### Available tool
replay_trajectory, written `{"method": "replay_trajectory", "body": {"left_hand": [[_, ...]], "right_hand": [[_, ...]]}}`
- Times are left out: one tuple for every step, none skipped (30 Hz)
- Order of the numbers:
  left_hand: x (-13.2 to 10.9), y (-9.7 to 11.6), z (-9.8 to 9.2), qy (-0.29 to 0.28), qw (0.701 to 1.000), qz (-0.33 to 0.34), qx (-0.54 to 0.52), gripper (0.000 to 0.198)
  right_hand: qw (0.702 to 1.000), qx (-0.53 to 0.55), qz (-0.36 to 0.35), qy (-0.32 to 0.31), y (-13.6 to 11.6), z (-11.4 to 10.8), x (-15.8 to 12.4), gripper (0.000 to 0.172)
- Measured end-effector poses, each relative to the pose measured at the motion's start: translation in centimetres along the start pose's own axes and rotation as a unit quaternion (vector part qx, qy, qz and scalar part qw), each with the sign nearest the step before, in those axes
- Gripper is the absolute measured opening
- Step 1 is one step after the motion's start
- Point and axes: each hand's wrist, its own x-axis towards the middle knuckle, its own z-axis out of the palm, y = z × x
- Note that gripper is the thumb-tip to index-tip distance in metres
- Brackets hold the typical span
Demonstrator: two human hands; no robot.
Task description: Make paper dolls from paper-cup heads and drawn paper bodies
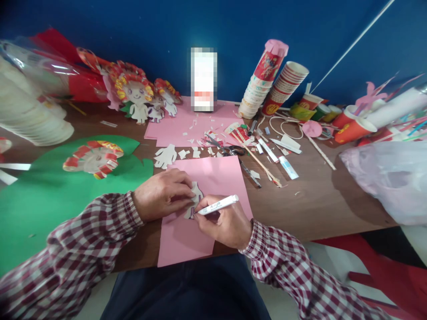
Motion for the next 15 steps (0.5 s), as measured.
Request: {"method": "replay_trajectory", "body": {"left_hand": [[0.01, -0.01, 0.03, -0.001, 1.0, 0.0, -0.001, 0.011], [0.02, -0.02, 0.07, -0.001, 1.0, 0.001, -0.001, 0.011], [0.01, -0.03, 0.1, 0.0, 1.0, 0.0, -0.001, 0.011], [0.0, -0.04, 0.13, 0.0, 1.0, 0.001, -0.002, 0.011], [-0.01, -0.05, 0.15, 0.0, 1.0, 0.001, -0.002, 0.01], [-0.03, -0.05, 0.16, 0.001, 1.0, 0.001, -0.002, 0.011], [-0.04, -0.06, 0.16, 0.001, 1.0, 0.002, -0.002, 0.011], [-0.04, -0.06, 0.15, 0.002, 1.0, 0.002, -0.002, 0.011], [-0.04, -0.05, 0.13, 0.002, 1.0, 0.003, -0.002, 0.011], [-0.03, -0.04, 0.11, 0.002, 1.0, 0.003, -0.002, 0.011], [-0.01, -0.03, 0.08, 0.002, 1.0, 0.003, -0.002, 0.011], [0.01, -0.02, 0.06, 0.002, 1.0, 0.003, -0.001, 0.011], [0.03, -0.01, 0.04, 0.002, 1.0, 0.003, -0.001, 0.012], [0.05, 0.01, 0.03, 0.003, 1.0, 0.002, 0.0, 0.012], [0.07, 0.02, 0.04, 0.003, 1.0, 0.003, 0.0, 0.013]], "right_hand": [[1.0, -0.001, -0.001, 0.001, 0.0, 0.01, -0.01, 0.003], [1.0, -0.002, -0.002, 0.003, 0.02, 0.02, -0.02, 0.003], [1.0, -0.002, -0.004, 0.004, 0.04, 0.04, -0.02, 0.003], [1.0, -0.002, -0.005, 0.005, 0.08, 0.06, -0.02, 0.003], [1.0, -0.003, -0.006, 0.005, 0.13, 0.07, 0.0, 0.003], [1.0, -0.004, -0.007, 0.003, 0.18, 0.09, 0.03, 0.003], [1.0, -0.004, -0.007, 0.001, 0.24, 0.09, 0.06, 0.003], [1.0, -0.006, -0.008, -0.002, 0.29, 0.09, 0.1, 0.003], [1.0, -0.007, -0.007, -0.003, 0.32, 0.09, 0.13, 0.004], [1.0, -0.009, -0.007, -0.004, 0.34, 0.08, 0.16, 0.004], [1.0, -0.01, -0.006, -0.004, 0.35, 0.06, 0.18, 0.004], [1.0, -0.009, -0.006, -0.005, 0.34, 0.05, 0.19, 0.004], [1.0, -0.007, -0.005, -0.006, 0.33, 0.03, 0.19, 0.005], [1.0, -0.005, -0.004, -0.007, 0.32, 0.02, 0.18, 0.005], [1.0, -0.001, -0.004, -0.009, 0.32, 0.03, 0.15, 0.005]]}}
